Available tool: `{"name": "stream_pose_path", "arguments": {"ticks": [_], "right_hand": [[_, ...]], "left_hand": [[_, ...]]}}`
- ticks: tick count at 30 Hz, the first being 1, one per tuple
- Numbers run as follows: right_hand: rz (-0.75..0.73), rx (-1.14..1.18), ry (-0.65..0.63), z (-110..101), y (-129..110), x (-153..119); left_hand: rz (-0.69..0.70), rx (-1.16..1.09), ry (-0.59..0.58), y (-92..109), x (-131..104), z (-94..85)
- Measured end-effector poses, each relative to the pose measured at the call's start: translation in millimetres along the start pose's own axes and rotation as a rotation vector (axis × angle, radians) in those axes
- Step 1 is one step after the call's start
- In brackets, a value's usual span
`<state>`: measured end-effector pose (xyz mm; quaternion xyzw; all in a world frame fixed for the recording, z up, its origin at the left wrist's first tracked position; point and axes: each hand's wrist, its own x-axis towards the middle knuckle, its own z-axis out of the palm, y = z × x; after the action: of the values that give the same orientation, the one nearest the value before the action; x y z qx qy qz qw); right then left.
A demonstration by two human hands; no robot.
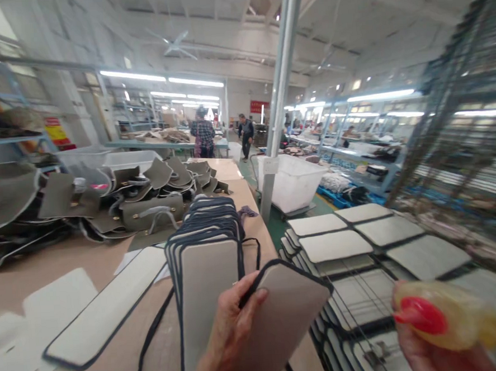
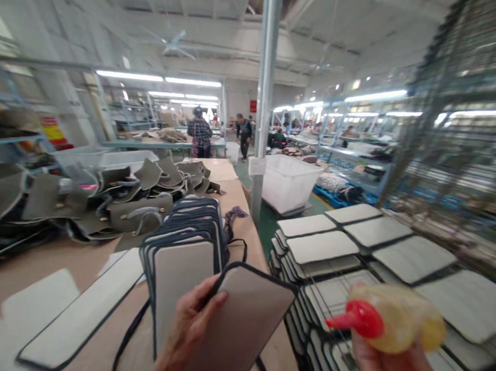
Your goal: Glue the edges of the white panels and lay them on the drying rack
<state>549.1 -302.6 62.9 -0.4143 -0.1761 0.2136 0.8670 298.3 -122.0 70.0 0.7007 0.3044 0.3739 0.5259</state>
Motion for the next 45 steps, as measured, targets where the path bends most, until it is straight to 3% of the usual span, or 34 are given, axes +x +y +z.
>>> {"name": "stream_pose_path", "arguments": {"ticks": [4,7,11,17,24,33,45], "right_hand": [[-0.147,0.059,0.124,18,-54,-5],[-0.249,-0.006,0.08,16,-93,-10],[-0.284,-0.163,0.01,-5,-131,-22],[-0.294,-0.254,0.035,-23,-157,-42],[-0.27,-0.26,0.126,-26,-164,-52],[-0.258,-0.251,0.202,-35,-157,-46],[-0.237,-0.234,0.267,-27,-144,-37]], "left_hand": [[0.046,0.038,-0.696,40,30,30.1],[0.133,0.066,-1.085,66,53,63.5],[0.236,0.086,-1.417,94,69,108.7],[0.252,0.105,-1.718,121,66,152.0],[0.183,0.092,-1.896,132,57,171.9],[0.149,0.095,-1.906,139,55,167.3],[0.136,0.097,-1.88,131,64,159.5]]}}
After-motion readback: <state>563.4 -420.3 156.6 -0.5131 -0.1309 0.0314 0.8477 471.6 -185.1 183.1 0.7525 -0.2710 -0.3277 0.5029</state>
